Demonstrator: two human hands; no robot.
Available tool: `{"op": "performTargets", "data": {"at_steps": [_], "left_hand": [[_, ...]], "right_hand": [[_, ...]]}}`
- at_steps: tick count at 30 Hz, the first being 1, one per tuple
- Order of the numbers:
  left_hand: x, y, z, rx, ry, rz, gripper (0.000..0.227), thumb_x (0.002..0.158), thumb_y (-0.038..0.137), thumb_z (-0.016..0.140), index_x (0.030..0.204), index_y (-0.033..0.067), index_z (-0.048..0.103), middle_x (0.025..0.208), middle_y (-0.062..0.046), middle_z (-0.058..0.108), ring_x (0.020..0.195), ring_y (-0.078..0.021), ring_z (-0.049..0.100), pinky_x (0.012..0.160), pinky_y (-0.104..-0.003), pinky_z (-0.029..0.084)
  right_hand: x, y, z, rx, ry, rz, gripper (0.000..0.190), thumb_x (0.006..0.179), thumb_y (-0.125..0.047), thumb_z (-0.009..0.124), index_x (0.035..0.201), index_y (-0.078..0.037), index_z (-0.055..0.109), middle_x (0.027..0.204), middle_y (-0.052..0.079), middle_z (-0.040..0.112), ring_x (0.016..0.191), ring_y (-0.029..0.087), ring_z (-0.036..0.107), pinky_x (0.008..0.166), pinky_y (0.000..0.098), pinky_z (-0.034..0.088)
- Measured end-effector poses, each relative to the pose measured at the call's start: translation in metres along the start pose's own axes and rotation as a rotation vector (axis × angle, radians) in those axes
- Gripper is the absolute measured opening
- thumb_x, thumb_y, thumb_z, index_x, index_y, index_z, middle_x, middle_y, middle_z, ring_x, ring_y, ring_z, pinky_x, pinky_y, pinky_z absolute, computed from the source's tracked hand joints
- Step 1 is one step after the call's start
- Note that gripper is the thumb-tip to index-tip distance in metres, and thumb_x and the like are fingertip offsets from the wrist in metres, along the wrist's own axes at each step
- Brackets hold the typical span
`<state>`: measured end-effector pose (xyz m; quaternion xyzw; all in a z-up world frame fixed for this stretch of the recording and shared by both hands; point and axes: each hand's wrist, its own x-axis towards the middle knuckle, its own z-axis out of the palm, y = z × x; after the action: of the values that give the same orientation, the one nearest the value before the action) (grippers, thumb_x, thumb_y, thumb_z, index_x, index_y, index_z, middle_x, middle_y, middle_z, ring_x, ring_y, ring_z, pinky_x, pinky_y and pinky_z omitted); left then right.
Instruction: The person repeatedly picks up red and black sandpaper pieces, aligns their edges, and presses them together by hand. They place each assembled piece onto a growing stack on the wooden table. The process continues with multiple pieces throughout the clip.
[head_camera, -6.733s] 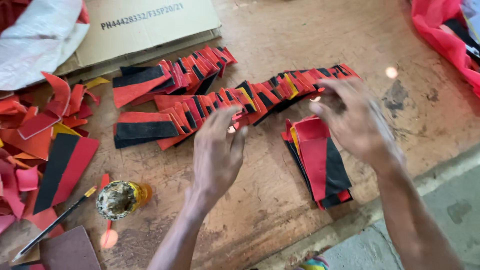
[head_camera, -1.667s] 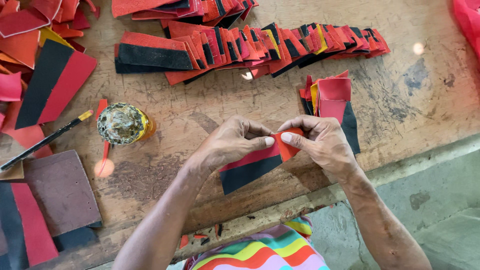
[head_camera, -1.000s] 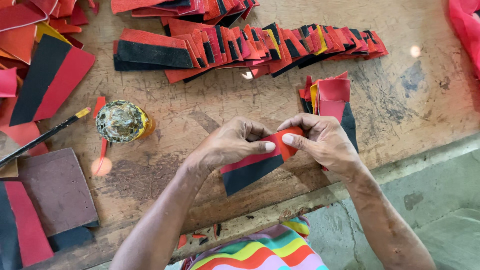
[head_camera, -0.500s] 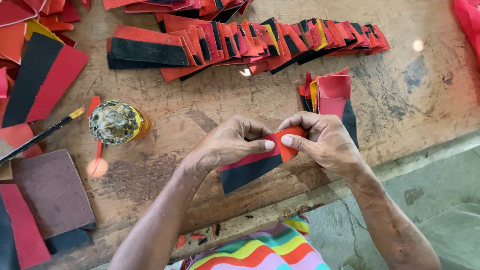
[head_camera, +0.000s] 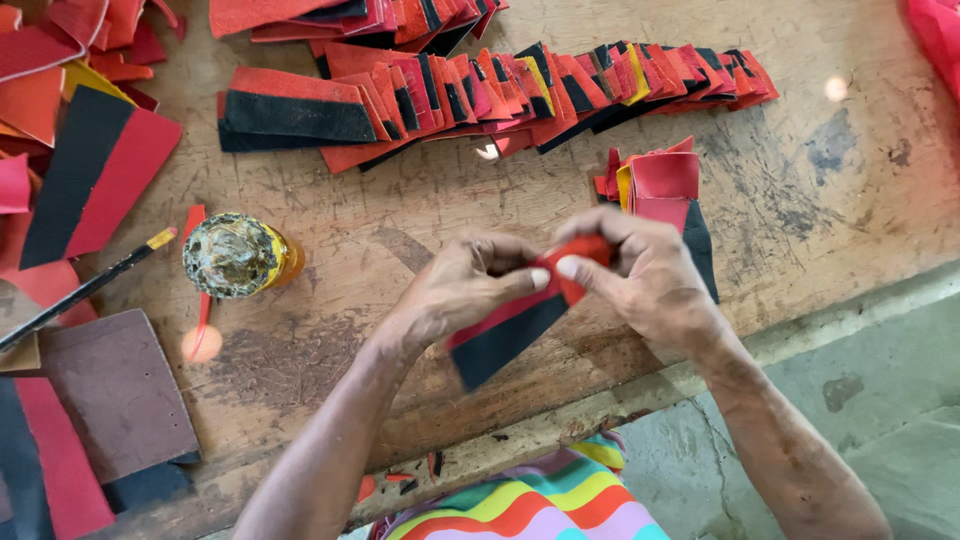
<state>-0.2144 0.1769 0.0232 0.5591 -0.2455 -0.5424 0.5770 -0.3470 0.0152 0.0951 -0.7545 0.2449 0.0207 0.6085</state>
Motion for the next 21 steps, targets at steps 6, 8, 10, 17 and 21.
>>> {"op": "performTargets", "data": {"at_steps": [6, 8, 10, 17, 21], "left_hand": [[0.001, 0.006, -0.002, -0.301, 0.131, 0.149, 0.041, 0.080, 0.013, 0.081, 0.120, 0.0093, 0.072, 0.105, 0.002, 0.078, 0.089, -0.0055, 0.070, 0.073, -0.025, 0.059], [0.002, 0.006, -0.004, -0.204, 0.174, 0.073, 0.036, 0.085, 0.015, 0.081, 0.119, 0.0030, 0.075, 0.098, -0.005, 0.077, 0.081, -0.0105, 0.068, 0.069, -0.029, 0.060], [0.003, 0.004, -0.005, -0.182, 0.191, 0.068, 0.037, 0.085, 0.014, 0.083, 0.119, 0.0012, 0.074, 0.097, -0.006, 0.077, 0.081, -0.0114, 0.070, 0.072, -0.029, 0.061], [0.006, -0.003, -0.007, -0.107, 0.140, 0.146, 0.048, 0.067, 0.008, 0.091, 0.108, 0.0066, 0.066, 0.100, 0.000, 0.074, 0.091, -0.0079, 0.070, 0.081, -0.025, 0.061], [0.008, -0.006, -0.004, -0.066, 0.106, 0.128, 0.045, 0.067, 0.004, 0.093, 0.105, 0.0036, 0.068, 0.098, -0.002, 0.073, 0.088, -0.0094, 0.069, 0.077, -0.025, 0.059]], "right_hand": [[0.002, 0.002, 0.011, 0.059, 0.060, 0.005, 0.053, 0.077, -0.008, 0.079, 0.123, -0.009, 0.053, 0.106, -0.003, 0.065, 0.100, 0.005, 0.063, 0.090, 0.0246, 0.054], [0.005, 0.012, 0.009, 0.125, 0.011, 0.064, 0.029, 0.089, -0.009, 0.075, 0.116, -0.004, 0.066, 0.099, 0.003, 0.071, 0.093, 0.009, 0.064, 0.085, 0.0287, 0.055], [0.004, 0.019, -0.004, 0.011, -0.078, -0.024, 0.028, 0.092, -0.012, 0.074, 0.117, -0.002, 0.065, 0.100, 0.003, 0.069, 0.095, 0.008, 0.061, 0.086, 0.0280, 0.053], [0.006, 0.015, -0.027, -0.402, -0.198, -0.141, 0.040, 0.089, -0.023, 0.075, 0.121, 0.000, 0.066, 0.101, 0.003, 0.077, 0.094, 0.007, 0.066, 0.084, 0.0277, 0.054], [0.007, 0.010, -0.024, -0.385, -0.225, -0.098, 0.033, 0.091, -0.024, 0.073, 0.117, -0.004, 0.072, 0.092, 0.002, 0.078, 0.086, 0.005, 0.064, 0.079, 0.0265, 0.053]]}}
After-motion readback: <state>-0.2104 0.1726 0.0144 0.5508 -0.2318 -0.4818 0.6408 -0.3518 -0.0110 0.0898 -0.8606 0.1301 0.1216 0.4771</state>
